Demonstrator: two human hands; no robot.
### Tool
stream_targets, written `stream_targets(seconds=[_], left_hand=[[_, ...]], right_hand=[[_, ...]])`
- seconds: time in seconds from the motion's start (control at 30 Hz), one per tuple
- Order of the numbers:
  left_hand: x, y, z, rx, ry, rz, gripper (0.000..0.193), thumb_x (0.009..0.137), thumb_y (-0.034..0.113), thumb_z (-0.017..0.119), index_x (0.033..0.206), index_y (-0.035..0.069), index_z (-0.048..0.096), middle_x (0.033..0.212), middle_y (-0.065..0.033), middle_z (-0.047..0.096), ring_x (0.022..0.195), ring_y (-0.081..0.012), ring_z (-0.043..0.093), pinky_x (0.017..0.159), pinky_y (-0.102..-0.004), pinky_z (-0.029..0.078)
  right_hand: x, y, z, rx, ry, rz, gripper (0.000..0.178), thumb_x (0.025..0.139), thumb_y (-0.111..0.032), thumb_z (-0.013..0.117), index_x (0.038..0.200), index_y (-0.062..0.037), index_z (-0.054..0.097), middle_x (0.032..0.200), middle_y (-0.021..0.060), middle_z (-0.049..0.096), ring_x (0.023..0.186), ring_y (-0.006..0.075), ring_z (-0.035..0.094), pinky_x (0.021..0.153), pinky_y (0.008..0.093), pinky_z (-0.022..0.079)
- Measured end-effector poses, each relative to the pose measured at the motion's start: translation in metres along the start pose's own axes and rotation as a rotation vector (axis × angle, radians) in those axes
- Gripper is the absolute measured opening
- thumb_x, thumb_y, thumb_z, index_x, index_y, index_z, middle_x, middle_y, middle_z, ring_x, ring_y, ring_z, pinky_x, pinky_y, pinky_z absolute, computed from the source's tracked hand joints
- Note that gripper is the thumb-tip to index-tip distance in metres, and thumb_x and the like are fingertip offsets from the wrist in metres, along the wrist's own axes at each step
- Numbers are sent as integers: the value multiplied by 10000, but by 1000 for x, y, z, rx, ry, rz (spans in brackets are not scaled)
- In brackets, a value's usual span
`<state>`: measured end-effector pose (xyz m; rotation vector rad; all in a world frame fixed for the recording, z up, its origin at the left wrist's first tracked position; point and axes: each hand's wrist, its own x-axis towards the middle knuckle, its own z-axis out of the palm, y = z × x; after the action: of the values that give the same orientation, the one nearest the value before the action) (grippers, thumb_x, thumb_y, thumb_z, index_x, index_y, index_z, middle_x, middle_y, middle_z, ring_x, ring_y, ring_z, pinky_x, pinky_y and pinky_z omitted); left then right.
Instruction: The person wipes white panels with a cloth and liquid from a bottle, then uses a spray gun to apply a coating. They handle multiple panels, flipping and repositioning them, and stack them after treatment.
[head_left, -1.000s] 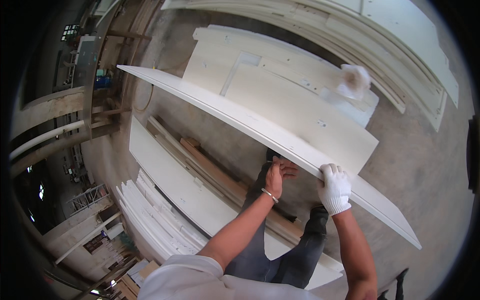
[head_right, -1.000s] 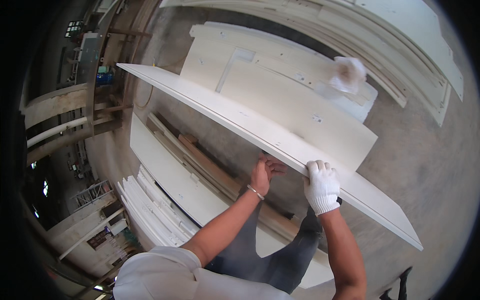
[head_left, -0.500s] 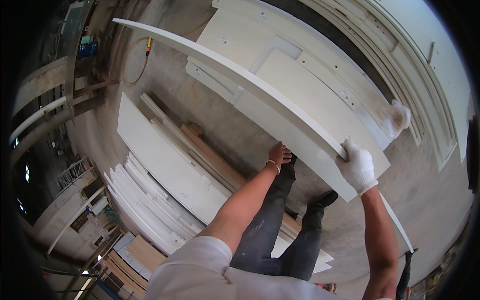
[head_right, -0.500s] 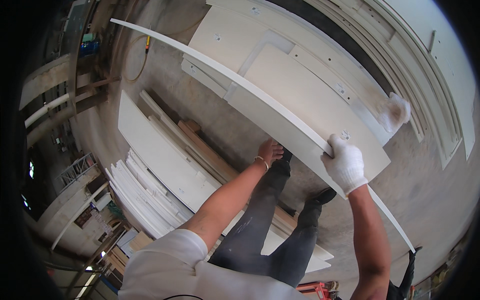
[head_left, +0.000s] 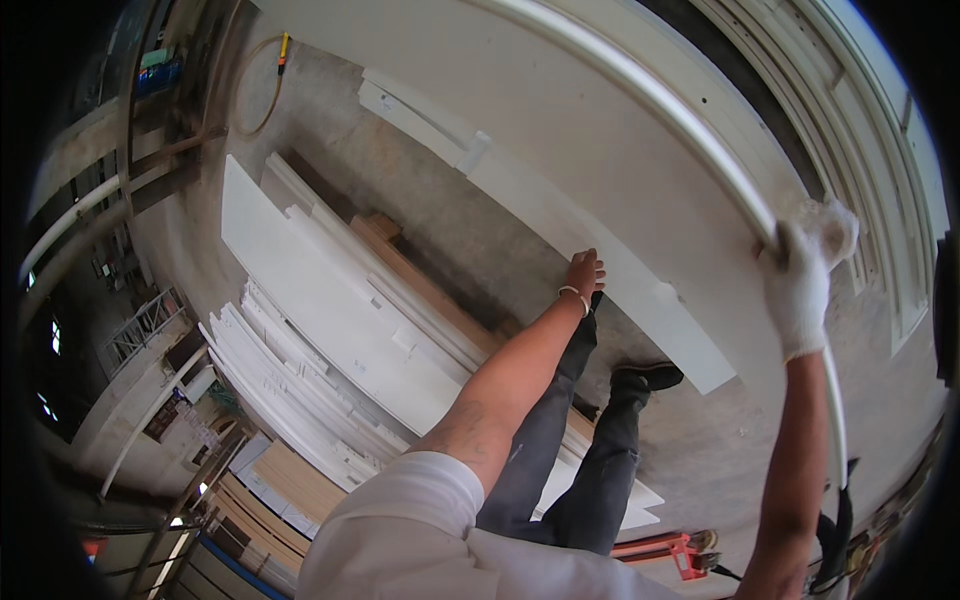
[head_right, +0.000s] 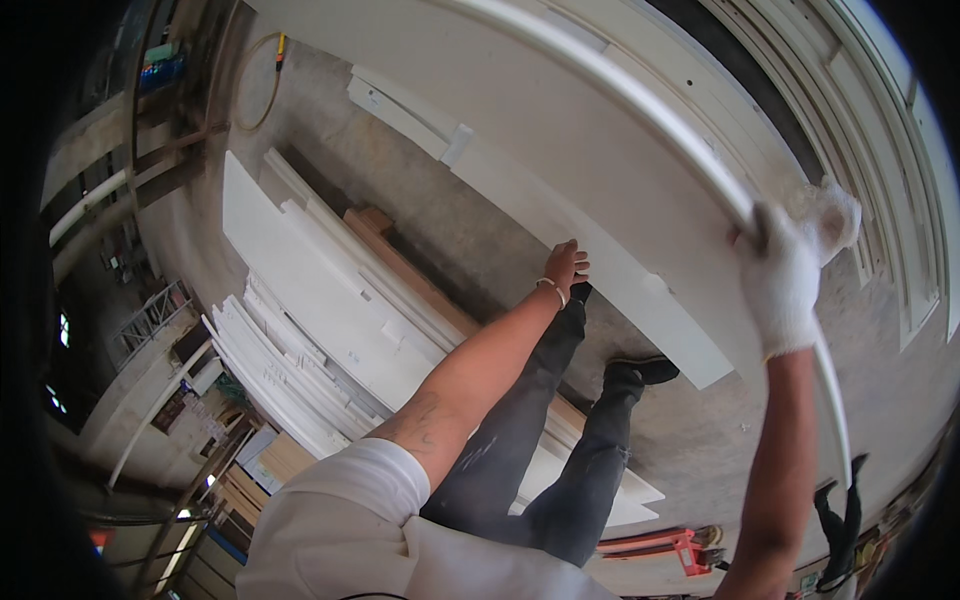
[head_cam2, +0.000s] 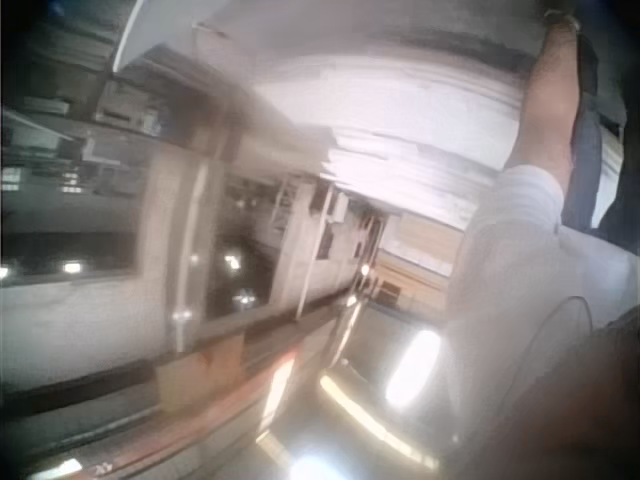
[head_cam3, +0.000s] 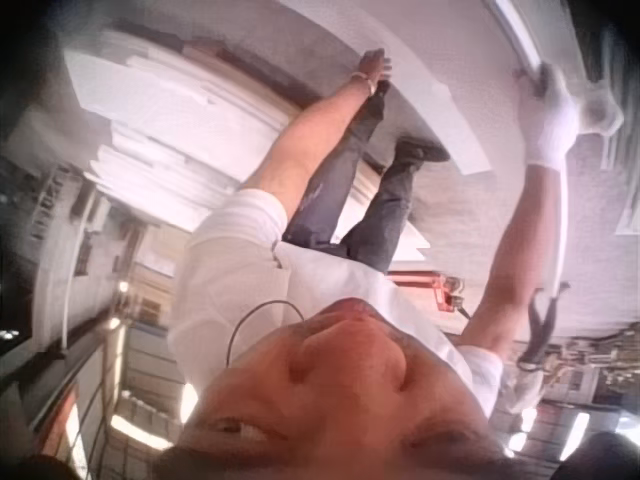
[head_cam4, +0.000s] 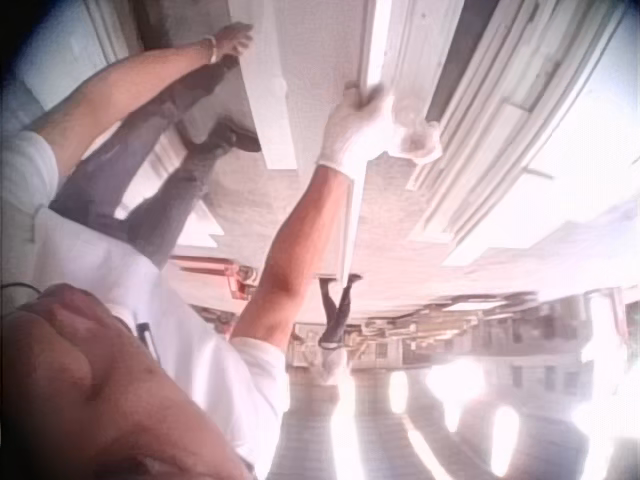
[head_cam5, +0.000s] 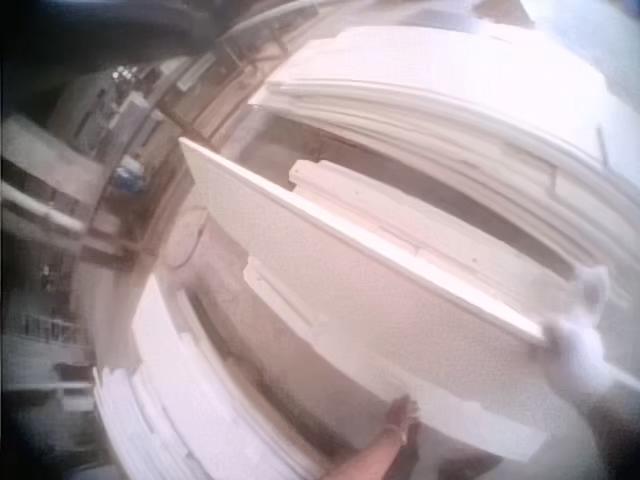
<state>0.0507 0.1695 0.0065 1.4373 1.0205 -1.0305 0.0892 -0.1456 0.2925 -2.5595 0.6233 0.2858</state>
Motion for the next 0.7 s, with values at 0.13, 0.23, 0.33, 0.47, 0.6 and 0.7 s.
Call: stream_targets(seconds=[0.13,0.23,0.33,0.47,0.6,0.7], left_hand=[[4,-6,15,33,67,52,391,1046,384,548,958,3,555,763,-26,568,665,-199,546,637,-408,474],[11,-30,25,39,201,195,478,1009,449,623,762,73,463,683,23,412,594,-147,393,558,-390,365],[9,-60,29,-46,183,-8,500,976,614,594,848,146,472,774,56,418,703,-128,423,807,-500,401],[1,-96,47,-193,-3,-171,564,939,750,547,959,189,493,870,66,459,789,-117,465,936,-568,413],[6,-117,63,-95,63,-6,577,970,660,576,797,125,449,742,38,431,666,-141,443,696,-406,378],[15,-122,70,8,319,248,562,984,537,644,797,15,553,772,-30,590,700,-182,546,701,-399,452]], right_hand=[[63,55,21,-84,127,-1,245,988,-230,644,1135,-39,687,761,153,657,664,237,652,671,382,506],[84,76,33,73,102,121,267,986,-240,646,1159,-42,686,808,118,666,710,197,637,688,358,500],[94,86,37,107,63,142,206,999,-210,624,1096,-38,680,793,50,591,726,141,537,703,314,453],[114,100,39,153,-20,71,166,1016,-192,603,1043,-39,663,770,13,515,716,118,464,686,296,408],[131,117,51,183,-104,123,172,1034,-204,588,1038,-43,651,783,-19,485,733,100,444,674,272,388],[131,125,67,157,-129,66,156,1032,-181,586,1052,-38,644,789,-12,479,729,106,438,678,271,395]])
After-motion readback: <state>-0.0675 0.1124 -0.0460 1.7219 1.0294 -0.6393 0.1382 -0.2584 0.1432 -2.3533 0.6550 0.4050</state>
